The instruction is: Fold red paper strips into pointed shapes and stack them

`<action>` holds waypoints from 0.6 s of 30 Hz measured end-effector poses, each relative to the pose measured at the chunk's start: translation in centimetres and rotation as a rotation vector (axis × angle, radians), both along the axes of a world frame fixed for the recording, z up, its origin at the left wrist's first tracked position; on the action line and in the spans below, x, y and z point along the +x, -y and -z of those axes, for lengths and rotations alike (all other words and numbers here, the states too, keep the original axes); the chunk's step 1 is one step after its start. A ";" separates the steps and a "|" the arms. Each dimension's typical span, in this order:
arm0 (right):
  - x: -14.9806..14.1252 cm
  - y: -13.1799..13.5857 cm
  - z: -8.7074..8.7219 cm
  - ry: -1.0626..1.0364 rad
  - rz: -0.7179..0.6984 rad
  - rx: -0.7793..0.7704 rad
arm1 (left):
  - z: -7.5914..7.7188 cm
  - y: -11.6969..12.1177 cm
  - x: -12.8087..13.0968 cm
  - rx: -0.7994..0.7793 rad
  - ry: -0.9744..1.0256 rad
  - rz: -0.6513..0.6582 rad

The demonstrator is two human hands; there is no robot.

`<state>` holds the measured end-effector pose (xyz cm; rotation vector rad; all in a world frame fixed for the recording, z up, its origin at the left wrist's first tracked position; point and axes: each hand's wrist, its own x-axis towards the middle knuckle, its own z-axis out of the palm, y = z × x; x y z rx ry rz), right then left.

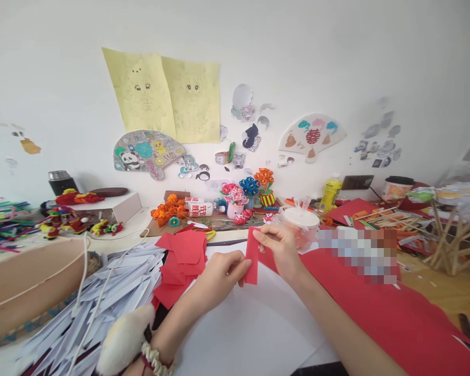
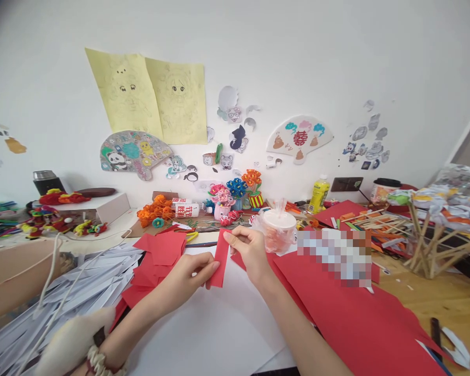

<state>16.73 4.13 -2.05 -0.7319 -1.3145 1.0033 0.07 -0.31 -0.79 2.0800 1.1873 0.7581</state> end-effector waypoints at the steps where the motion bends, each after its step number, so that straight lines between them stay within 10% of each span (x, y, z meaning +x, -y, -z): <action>1: 0.1 -0.1 0.1 -0.022 0.011 -0.004 | 0.0 0.1 0.0 -0.003 -0.010 0.013; 12: 0.1 -0.2 0.0 -0.008 0.049 -0.039 | 0.2 -0.1 -0.2 0.018 -0.003 -0.003; 18: -0.7 0.4 0.1 0.131 -0.167 -0.085 | 0.1 -0.5 -0.1 0.091 0.222 -0.151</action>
